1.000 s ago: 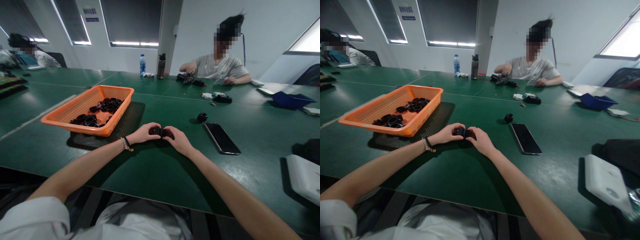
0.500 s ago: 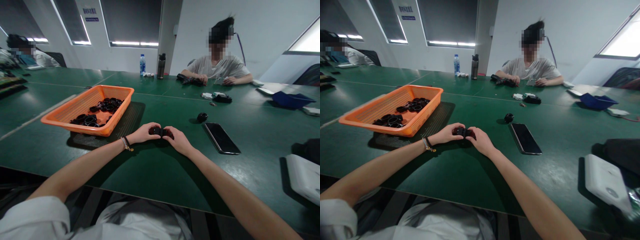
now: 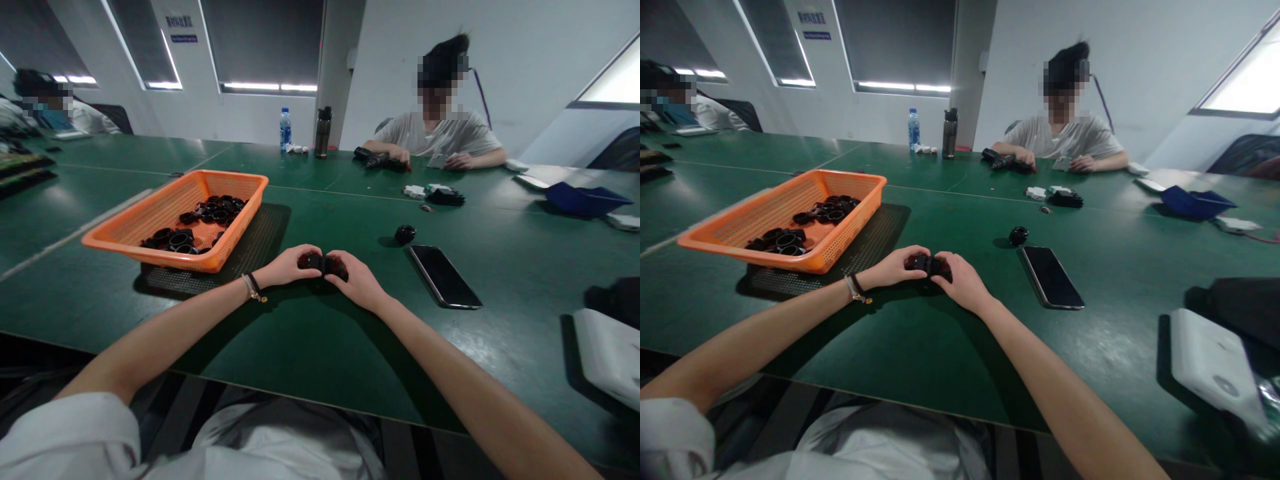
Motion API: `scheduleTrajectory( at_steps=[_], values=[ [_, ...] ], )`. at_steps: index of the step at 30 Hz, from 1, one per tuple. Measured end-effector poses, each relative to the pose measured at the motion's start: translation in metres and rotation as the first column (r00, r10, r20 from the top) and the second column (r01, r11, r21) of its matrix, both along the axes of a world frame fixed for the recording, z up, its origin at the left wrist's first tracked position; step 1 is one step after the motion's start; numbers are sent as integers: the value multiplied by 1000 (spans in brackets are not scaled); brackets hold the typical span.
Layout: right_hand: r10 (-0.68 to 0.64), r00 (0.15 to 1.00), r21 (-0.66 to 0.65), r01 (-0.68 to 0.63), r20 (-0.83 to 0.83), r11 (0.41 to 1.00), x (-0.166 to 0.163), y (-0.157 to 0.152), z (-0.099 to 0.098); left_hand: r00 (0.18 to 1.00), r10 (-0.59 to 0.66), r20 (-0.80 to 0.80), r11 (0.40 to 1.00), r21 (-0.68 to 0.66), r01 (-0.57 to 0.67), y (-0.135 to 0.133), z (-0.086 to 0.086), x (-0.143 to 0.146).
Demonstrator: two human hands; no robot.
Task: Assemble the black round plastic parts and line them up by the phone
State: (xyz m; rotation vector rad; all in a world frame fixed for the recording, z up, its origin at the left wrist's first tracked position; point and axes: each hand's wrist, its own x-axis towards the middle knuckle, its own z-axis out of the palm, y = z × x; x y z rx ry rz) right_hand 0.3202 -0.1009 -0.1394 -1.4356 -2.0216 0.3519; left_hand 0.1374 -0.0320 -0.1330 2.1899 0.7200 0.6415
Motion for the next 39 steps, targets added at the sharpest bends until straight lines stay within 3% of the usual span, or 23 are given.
scheduleTrajectory(
  at_steps=[13, 39],
  values=[
    [8, 1000, 45, -8, 12, 999, 0, 2, -1, 1000, 5, -5, 1000, 3, -5, -1, 1, 0],
    [-30, 999, -10, 30, 17, 1000, -2, 1, 1, 1000, 4, -1, 1000, 11, -4, 0, 0, 0]
  ],
)
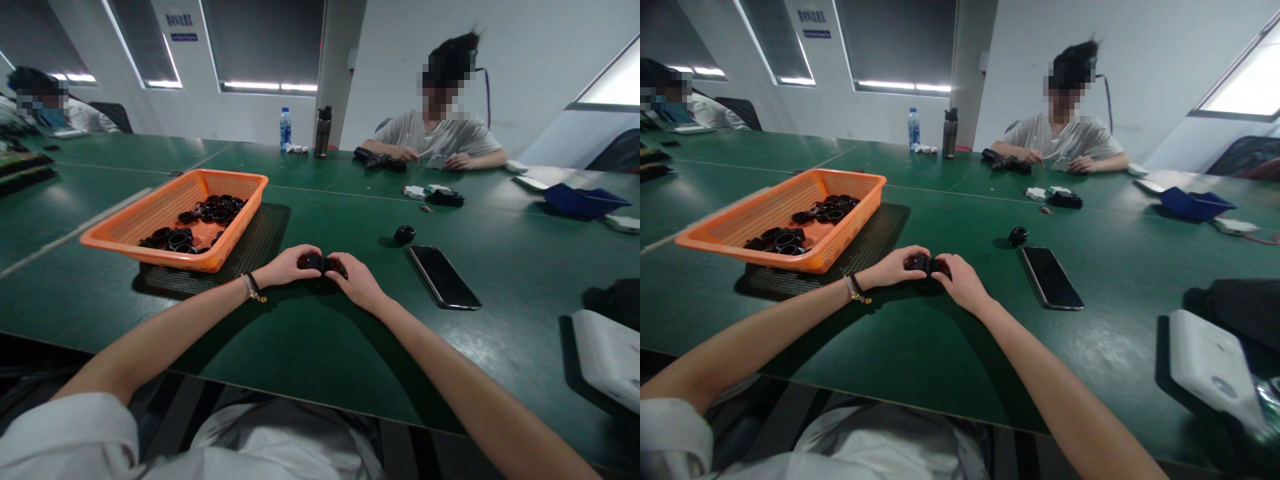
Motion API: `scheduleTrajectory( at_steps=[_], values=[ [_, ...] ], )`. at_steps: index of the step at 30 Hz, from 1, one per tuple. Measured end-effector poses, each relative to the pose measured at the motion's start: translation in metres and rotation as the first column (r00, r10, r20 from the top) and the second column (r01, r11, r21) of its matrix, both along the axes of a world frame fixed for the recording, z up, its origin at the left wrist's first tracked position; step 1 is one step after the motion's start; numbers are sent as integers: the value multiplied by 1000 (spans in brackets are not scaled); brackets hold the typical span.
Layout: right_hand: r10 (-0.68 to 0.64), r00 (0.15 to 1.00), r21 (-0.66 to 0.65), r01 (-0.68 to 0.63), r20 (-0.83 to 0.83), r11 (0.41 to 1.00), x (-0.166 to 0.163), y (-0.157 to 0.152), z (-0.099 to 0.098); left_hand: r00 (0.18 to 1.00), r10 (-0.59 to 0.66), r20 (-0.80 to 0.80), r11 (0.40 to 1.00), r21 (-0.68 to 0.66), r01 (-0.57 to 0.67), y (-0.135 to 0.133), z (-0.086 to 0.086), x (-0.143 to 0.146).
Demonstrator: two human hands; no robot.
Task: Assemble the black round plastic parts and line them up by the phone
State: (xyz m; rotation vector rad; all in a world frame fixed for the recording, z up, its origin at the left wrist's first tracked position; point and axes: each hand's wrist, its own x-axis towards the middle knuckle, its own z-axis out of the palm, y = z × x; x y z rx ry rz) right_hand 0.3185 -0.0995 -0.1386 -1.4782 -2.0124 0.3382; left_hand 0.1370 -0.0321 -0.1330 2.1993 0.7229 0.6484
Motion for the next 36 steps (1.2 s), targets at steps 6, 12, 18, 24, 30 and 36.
scheduleTrajectory(
  at_steps=[6, 12, 18, 24, 30, 36],
  values=[
    [-11, 1000, -15, 11, 13, 1000, -1, 0, 1, 1000, -2, -1, 1000, -3, 2, 0, 0, 0],
    [-4, 999, 19, 4, 32, 1000, 0, 0, -1, 1000, -9, -3, 1000, -15, 9, -2, 3, 0],
    [24, 999, 92, -27, 33, 995, 2, -2, -4, 1000, -14, 3, 1000, -24, 14, -1, 2, 0],
    [56, 996, 161, -65, 64, 985, 3, 0, -6, 1000, -11, 19, 1000, -22, 11, 0, -1, 1],
    [66, 996, 164, -76, 68, 983, 2, 0, -4, 1000, -12, 8, 1000, -9, 12, 0, -1, 0],
    [59, 996, 139, -68, 67, 988, 2, 1, -5, 1000, -18, -6, 1000, 2, 18, 0, 0, 0]
  ],
)
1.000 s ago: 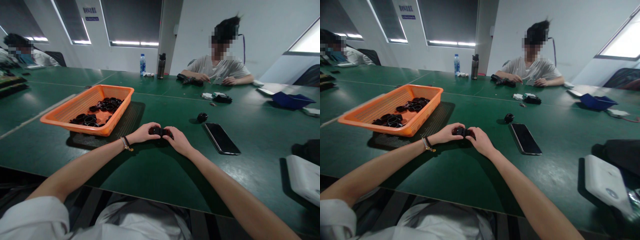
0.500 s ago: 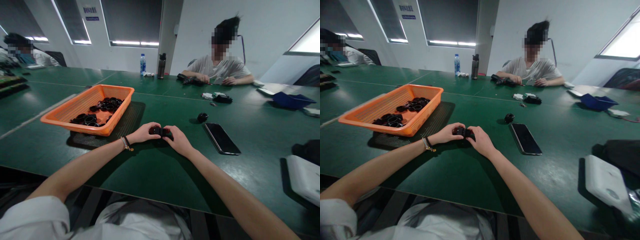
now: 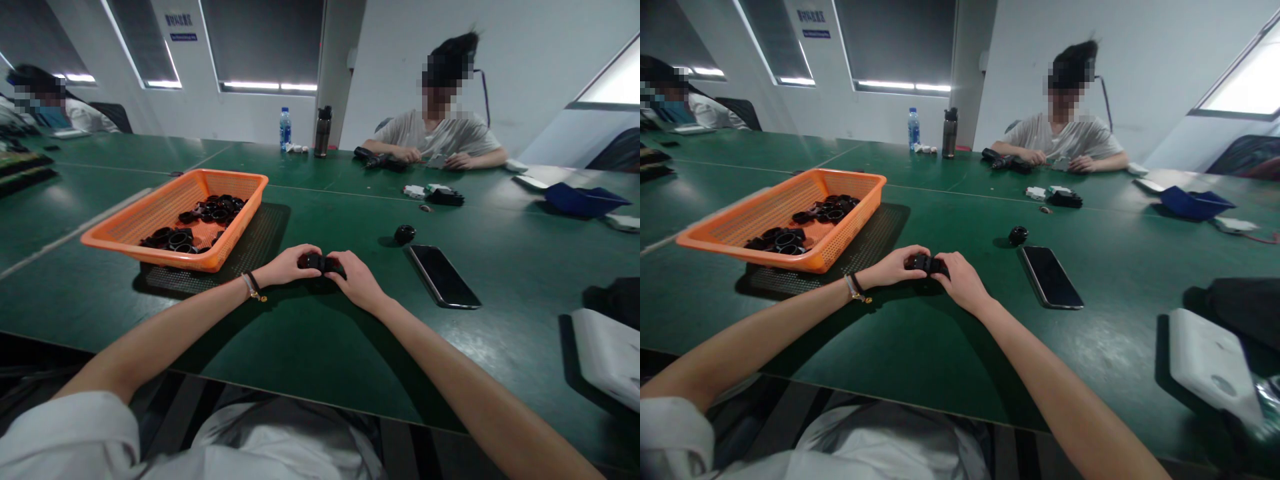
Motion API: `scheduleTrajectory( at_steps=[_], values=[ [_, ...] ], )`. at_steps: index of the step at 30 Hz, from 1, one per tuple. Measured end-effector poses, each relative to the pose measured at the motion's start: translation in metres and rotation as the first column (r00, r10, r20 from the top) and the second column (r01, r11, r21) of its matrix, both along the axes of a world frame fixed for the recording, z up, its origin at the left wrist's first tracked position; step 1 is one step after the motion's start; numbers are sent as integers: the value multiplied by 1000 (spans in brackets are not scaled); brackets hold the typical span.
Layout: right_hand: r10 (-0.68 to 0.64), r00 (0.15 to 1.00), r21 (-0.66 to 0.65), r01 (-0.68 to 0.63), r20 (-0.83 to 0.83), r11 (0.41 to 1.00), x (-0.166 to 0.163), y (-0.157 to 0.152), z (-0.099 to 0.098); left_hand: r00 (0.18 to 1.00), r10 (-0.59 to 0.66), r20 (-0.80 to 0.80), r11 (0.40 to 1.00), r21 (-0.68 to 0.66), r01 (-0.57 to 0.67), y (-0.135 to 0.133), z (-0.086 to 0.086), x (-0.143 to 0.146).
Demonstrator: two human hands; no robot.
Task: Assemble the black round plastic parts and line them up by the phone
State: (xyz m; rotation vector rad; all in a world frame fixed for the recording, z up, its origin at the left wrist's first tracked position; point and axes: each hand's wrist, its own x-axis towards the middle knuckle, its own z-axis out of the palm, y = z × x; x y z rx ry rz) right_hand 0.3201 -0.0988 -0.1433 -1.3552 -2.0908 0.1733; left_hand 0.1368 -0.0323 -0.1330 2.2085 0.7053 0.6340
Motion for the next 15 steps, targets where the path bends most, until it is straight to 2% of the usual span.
scheduleTrajectory(
  at_steps=[15],
  values=[
    [-36, 999, -53, 36, 15, 998, -3, -1, 3, 1000, 4, -9, 1000, 13, -4, 0, -1, 0]
  ],
)
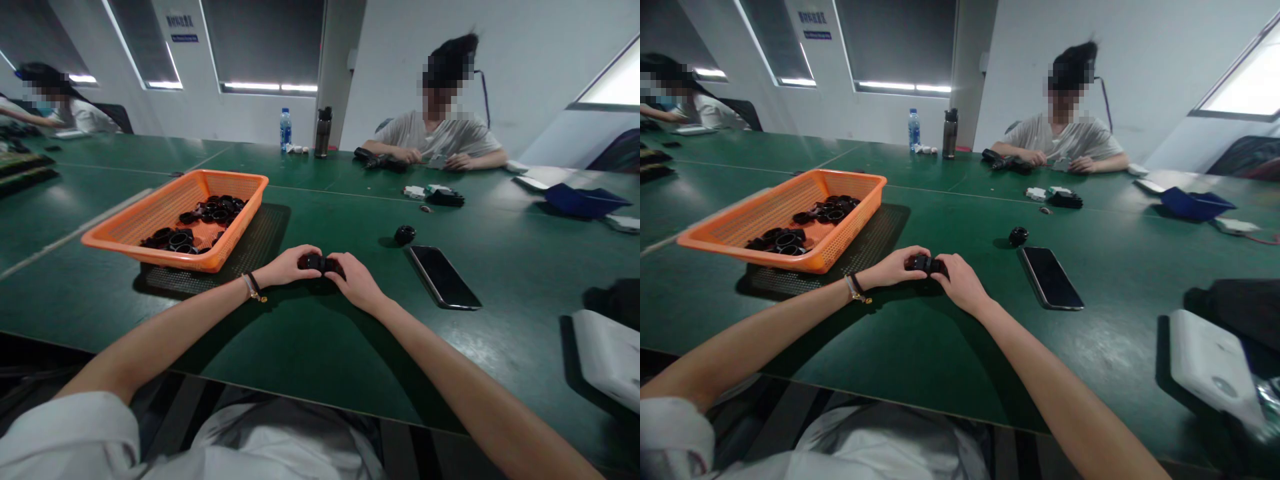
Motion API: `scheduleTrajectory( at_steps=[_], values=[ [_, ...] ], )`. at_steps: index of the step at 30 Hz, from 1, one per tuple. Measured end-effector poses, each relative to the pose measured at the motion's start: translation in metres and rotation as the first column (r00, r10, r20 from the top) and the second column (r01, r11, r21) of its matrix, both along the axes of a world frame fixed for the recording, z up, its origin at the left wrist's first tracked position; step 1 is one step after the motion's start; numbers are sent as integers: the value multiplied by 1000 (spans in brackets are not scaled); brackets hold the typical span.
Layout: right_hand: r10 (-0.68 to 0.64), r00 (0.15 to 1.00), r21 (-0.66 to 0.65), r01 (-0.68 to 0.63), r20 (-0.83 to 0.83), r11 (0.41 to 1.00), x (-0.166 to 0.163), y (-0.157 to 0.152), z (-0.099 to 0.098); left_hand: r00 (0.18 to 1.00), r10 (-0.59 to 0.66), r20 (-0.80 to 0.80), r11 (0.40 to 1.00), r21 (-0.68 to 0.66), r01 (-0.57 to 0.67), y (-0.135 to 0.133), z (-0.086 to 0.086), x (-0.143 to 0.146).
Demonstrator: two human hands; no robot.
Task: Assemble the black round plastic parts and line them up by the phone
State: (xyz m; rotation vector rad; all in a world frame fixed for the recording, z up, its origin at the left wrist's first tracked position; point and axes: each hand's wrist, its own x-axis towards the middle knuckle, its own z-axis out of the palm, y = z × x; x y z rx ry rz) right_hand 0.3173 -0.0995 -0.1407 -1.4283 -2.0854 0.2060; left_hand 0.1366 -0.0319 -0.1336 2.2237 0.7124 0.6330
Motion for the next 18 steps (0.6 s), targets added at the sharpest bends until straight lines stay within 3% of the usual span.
scheduleTrajectory(
  at_steps=[18],
  values=[
    [-40, 999, -85, 42, 26, 995, -2, -1, 3, 1000, -2, -4, 1000, -23, 2, -1, 2, 1]
  ],
)
